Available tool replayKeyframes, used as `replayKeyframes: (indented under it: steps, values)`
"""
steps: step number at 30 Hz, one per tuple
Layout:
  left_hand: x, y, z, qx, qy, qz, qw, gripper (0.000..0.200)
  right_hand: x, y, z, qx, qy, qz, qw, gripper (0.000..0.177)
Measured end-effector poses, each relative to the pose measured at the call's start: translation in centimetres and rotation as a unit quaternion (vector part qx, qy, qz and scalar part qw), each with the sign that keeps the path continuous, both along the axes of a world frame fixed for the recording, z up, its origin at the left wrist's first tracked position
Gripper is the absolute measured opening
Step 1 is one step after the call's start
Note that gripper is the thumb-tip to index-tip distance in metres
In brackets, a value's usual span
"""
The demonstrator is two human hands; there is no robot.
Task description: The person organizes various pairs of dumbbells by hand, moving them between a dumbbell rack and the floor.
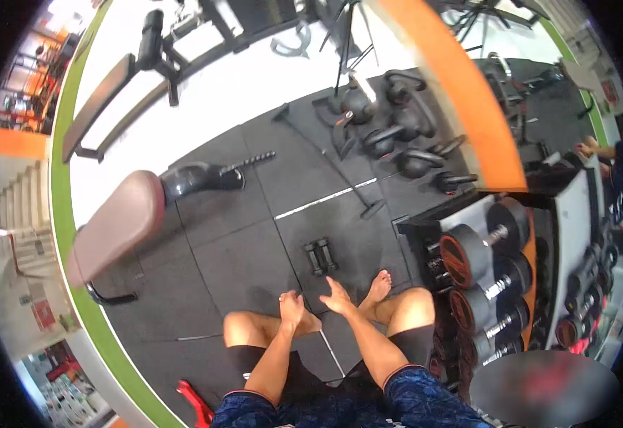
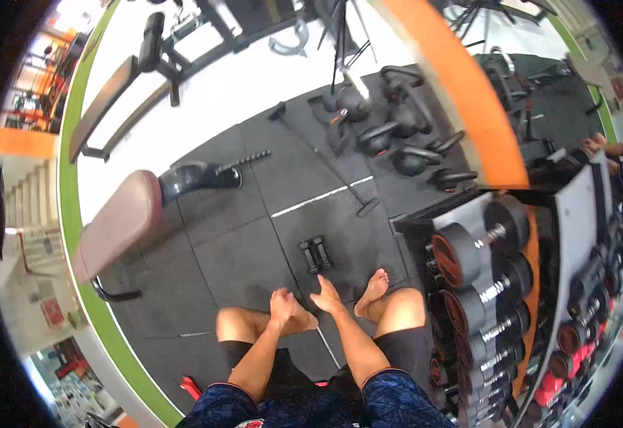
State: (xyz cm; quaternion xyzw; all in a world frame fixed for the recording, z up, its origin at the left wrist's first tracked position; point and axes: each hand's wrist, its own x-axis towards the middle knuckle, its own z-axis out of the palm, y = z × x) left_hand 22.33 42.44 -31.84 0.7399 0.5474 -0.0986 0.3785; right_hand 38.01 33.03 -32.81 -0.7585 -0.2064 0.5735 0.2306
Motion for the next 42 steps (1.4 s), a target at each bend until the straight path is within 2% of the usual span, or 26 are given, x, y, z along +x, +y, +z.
replayKeyframes:
  steps: [1,3,6,9,10,11,13,16,18,24,30,32,34,42]
  values:
    - [-0.9,-0.3,2.6,0.021,-0.025,-0.012,0.999,0.033,-0.7,-1.6,1.2,0.013,-0.006,-0.014,1.0,0.08]
    - [-2.2,-1.0,6.8,0.061,-0.081,-0.037,0.994,0.034,0.4,-3.4,8.5,0.039,0.015,-0.041,0.998,0.077]
    - [-0.5,-0.6,17.8,-0.029,-0.094,-0.026,0.995,0.036,2.2,-6.6,16.7,0.062,0.043,-0.081,0.994,0.064]
    - [1.0,-0.4,23.9,-0.128,-0.124,-0.012,0.984,0.038,4.3,-10.4,21.8,0.121,0.099,-0.163,0.974,0.049]
    - [1.7,-0.5,25.5,-0.177,-0.136,0.021,0.975,0.037,4.7,-11.7,23.1,0.148,0.122,-0.195,0.962,0.044]
    - [3.0,-0.6,28.2,-0.227,-0.147,0.052,0.961,0.035,6.1,-12.3,28.0,0.116,0.135,-0.231,0.957,0.034]
    - [5.3,-0.5,32.3,-0.303,-0.166,0.077,0.935,0.033,7.7,-14.7,31.4,0.099,0.104,-0.271,0.952,0.033]
    - [6.7,-0.5,33.1,-0.347,-0.219,0.046,0.911,0.033,6.7,-18.6,34.4,0.073,0.03,-0.355,0.931,0.027]
    - [8.2,-0.5,34.8,-0.358,-0.196,-0.011,0.913,0.033,5.9,-19.8,37.9,0.069,-0.012,-0.394,0.917,0.027]
    - [12.7,-2.2,38.1,-0.391,-0.206,-0.124,0.888,0.033,1.2,-22.4,40.6,0.18,-0.018,-0.571,0.801,0.027]
    - [17.1,-7.0,40.7,-0.398,-0.215,-0.212,0.866,0.034,-0.1,-26.9,44.4,0.19,-0.085,-0.592,0.779,0.025]
    - [18.7,-9.6,40.9,-0.41,-0.213,-0.225,0.858,0.034,0.5,-29.3,45.2,0.195,-0.087,-0.623,0.752,0.025]
    - [20.7,-12.8,40.9,-0.423,-0.212,-0.243,0.847,0.034,1.7,-32.2,46.0,0.169,-0.078,-0.636,0.749,0.028]
    - [28.4,-25.6,43.4,-0.433,-0.207,-0.335,0.811,0.035,9.1,-40.8,48.3,0.231,-0.131,-0.678,0.686,0.028]
